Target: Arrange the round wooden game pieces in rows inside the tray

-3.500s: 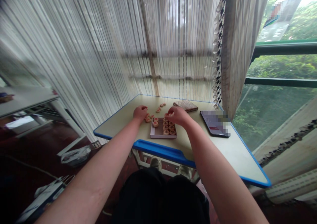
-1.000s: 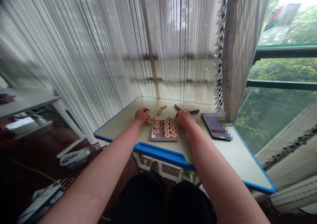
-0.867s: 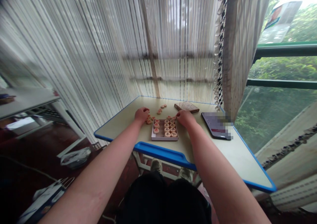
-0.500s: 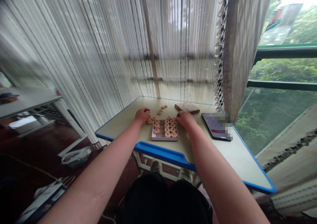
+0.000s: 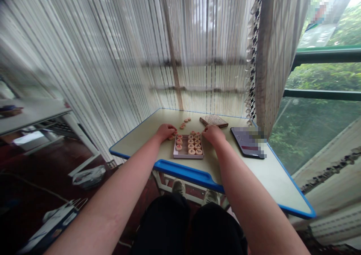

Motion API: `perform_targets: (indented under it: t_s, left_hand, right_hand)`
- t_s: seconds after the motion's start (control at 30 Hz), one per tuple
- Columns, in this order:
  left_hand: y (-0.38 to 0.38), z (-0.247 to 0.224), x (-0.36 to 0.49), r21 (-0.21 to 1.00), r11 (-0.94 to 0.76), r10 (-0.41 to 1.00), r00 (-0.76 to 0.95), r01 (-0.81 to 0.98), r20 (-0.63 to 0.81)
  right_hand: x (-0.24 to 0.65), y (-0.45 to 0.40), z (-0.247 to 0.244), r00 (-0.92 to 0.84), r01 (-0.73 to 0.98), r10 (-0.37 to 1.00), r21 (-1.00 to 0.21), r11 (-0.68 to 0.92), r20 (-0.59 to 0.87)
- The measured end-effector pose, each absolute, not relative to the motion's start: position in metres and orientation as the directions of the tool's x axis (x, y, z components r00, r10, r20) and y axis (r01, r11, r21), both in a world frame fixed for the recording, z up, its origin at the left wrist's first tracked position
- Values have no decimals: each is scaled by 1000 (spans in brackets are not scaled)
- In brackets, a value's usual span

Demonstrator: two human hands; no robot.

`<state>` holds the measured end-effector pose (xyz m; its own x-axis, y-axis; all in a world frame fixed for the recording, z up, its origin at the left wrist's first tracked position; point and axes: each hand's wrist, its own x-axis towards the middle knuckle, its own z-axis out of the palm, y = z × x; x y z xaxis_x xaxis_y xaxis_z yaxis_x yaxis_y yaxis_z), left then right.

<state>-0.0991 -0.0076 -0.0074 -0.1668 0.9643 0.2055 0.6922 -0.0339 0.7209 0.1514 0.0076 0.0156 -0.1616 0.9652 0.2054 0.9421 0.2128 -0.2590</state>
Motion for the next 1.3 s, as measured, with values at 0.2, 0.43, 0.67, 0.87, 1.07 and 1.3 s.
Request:
perform_targets:
  t_s: [0.2, 0.43, 0.67, 0.87, 1.07, 1.3]
  left_hand:
    - [0, -8, -106, 789, -49, 899, -317, 612, 302]
    - [5, -7, -115, 891, 5, 779, -560, 454, 280]
    - [-5, -10, -104, 765, -43, 917, -279, 643, 286]
    - [-3, -12, -106, 770, -51, 920, -270, 636, 284]
    - [-1, -15, -106, 754, -38, 915, -280, 656, 290]
    - [0, -13, -105, 789, -44, 903, -313, 613, 293]
  right_hand:
    - [150, 7, 17, -154, 933, 972, -297, 201, 175]
    - [151, 5, 19, -93, 952, 984, -275, 132, 151]
    - [148, 5, 19, -192, 926, 968, -297, 232, 159]
    - [147, 4, 19, -164, 940, 970, -268, 209, 180]
    - [149, 5, 19, -210, 923, 963, -290, 252, 170]
    - [149, -2, 29, -187, 908, 946, -321, 270, 266]
